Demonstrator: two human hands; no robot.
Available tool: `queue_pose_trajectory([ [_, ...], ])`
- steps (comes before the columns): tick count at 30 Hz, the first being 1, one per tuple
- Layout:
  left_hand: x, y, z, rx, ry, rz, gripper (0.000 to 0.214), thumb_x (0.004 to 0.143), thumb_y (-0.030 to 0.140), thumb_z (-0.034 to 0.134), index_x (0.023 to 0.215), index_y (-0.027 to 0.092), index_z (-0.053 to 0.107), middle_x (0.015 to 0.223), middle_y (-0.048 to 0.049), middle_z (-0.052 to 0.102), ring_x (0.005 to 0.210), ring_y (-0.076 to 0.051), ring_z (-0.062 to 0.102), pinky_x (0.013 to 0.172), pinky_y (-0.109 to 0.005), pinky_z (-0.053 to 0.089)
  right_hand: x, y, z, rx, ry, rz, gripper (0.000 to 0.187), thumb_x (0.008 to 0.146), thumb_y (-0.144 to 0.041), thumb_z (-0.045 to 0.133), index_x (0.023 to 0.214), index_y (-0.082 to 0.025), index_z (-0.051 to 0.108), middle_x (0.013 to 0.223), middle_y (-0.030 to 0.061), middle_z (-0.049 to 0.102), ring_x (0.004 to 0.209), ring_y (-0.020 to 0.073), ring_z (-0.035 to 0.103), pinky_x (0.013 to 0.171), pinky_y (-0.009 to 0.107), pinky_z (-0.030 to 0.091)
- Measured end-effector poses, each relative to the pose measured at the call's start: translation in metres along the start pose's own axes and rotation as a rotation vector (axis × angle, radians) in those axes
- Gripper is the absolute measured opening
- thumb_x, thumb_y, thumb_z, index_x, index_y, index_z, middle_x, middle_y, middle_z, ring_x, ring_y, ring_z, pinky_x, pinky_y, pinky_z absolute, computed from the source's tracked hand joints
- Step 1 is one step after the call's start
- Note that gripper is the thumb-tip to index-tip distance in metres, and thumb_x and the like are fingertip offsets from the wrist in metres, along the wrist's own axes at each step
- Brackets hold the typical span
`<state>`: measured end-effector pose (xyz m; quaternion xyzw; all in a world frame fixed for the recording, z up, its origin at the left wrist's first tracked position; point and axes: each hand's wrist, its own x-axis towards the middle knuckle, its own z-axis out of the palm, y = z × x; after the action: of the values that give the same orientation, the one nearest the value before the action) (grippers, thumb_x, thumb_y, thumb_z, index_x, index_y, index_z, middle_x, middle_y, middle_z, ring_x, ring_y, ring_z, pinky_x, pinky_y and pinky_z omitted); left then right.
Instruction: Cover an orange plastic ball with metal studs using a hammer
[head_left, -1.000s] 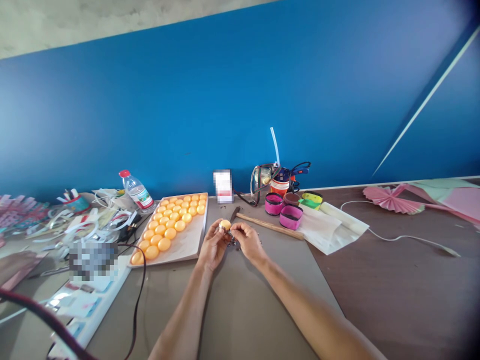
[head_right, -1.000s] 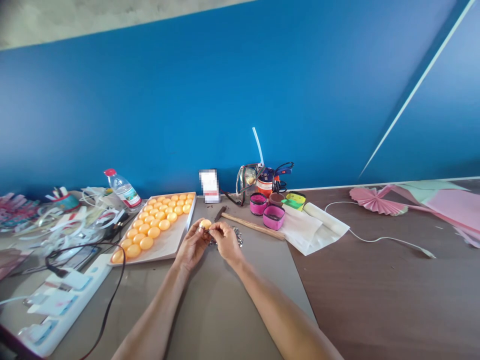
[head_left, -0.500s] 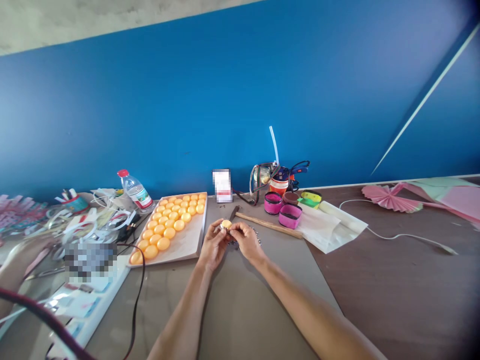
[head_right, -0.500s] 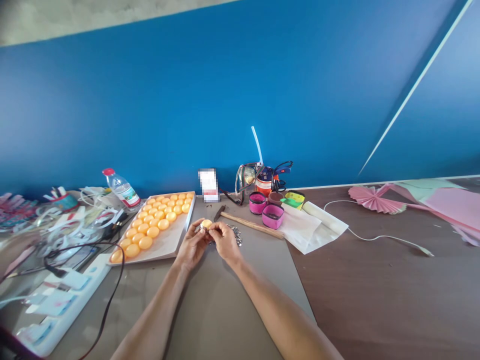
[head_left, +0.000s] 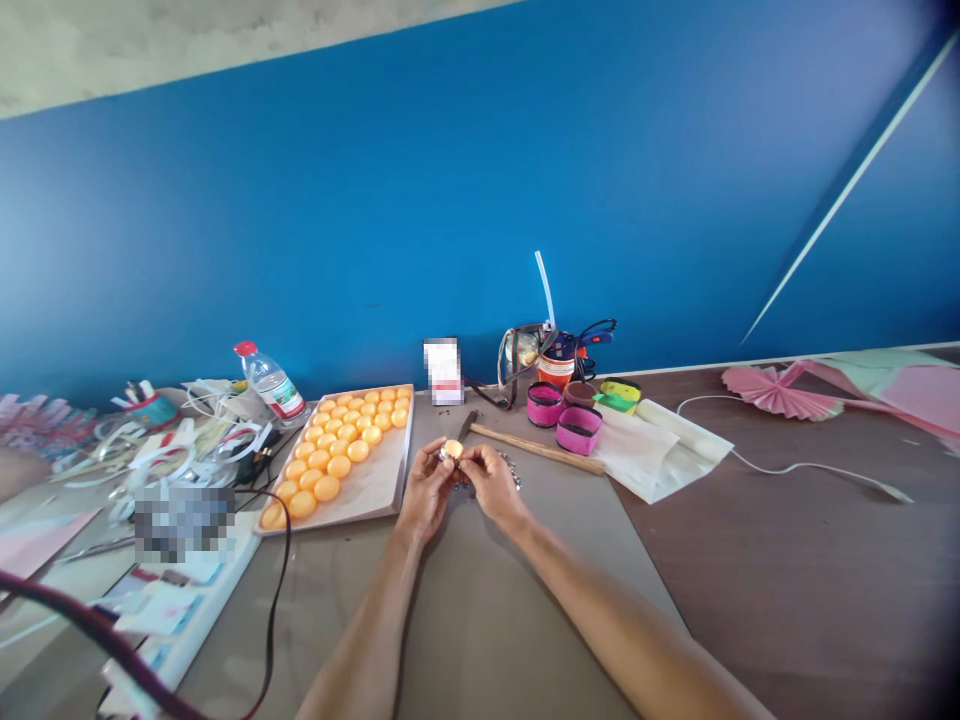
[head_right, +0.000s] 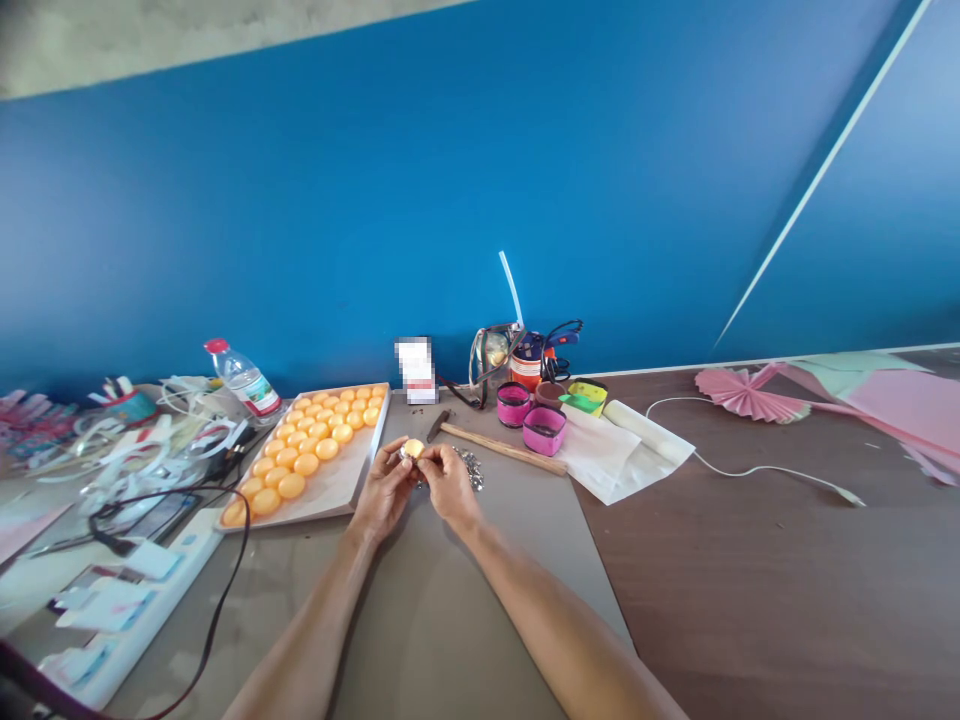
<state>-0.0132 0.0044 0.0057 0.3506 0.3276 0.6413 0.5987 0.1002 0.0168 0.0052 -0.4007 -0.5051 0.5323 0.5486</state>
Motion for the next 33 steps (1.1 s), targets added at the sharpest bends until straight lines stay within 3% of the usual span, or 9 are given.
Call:
queue_pose_trajectory([
  [16,-0.001,-0.002,0.003,0.041,0.01,0.001,0.037,0.066,0.021,0.073,0.1,0.019,0.058,0.091,-0.0017,0.06,0.071,-0.011,0.056,0.068,-0.025,0.046,0.004,0.007,0.001,-0.004,0.043,0.034,0.014,0.067,-0.032,0.054,0.068,-0.02,0.047,0.058,-0.0044,0.05,0.054,0.0105,0.047,0.054,0.023,0.039],
  [20,0.001,-0.002,0.0,-0.008,0.003,-0.033,0.037,0.067,0.022,0.072,0.101,0.02,0.058,0.087,-0.0009,0.061,0.064,-0.008,0.055,0.066,-0.023,0.046,0.01,0.008,-0.003,-0.003,0.023,0.0,0.015,0.071,-0.034,0.051,0.072,-0.02,0.049,0.061,-0.003,0.053,0.054,0.0114,0.048,0.054,0.024,0.04],
  [22,0.003,0.0,-0.002,-0.042,0.019,-0.049,0.036,0.069,0.021,0.071,0.102,0.02,0.058,0.087,-0.0009,0.062,0.06,-0.007,0.054,0.064,-0.022,0.046,0.012,0.008,-0.009,-0.151,0.039,-0.081,0.015,0.076,-0.031,0.046,0.08,-0.019,0.053,0.07,0.0,0.058,0.062,0.0134,0.052,0.06,0.026,0.042],
  [26,0.004,0.003,-0.003,-0.101,0.033,-0.048,0.037,0.068,0.02,0.071,0.103,0.019,0.058,0.087,-0.0007,0.062,0.059,-0.006,0.053,0.062,-0.02,0.046,0.009,0.006,-0.019,-0.745,0.097,-0.274,0.022,0.08,-0.019,0.043,0.095,-0.018,0.059,0.1,0.0081,0.06,0.096,0.0189,0.052,0.084,0.031,0.037],
  [30,0.004,0.0,-0.002,-0.108,0.021,-0.046,0.038,0.066,0.017,0.073,0.101,0.02,0.059,0.078,0.0015,0.06,0.058,-0.005,0.052,0.061,-0.019,0.044,0.0,0.006,-0.018,-1.24,0.003,-0.183,0.023,0.081,-0.023,0.047,0.099,-0.019,0.06,0.105,0.0111,0.057,0.1,0.0237,0.046,0.083,0.035,0.03],
  [33,0.004,-0.001,-0.002,-0.112,0.013,-0.054,0.037,0.066,0.017,0.072,0.101,0.02,0.059,0.074,0.0024,0.059,0.058,-0.005,0.052,0.061,-0.019,0.043,-0.002,0.007,-0.017,-1.349,-0.055,-0.159,0.021,0.083,-0.023,0.044,0.095,-0.019,0.061,0.102,0.0109,0.057,0.097,0.0238,0.045,0.079,0.035,0.027],
])
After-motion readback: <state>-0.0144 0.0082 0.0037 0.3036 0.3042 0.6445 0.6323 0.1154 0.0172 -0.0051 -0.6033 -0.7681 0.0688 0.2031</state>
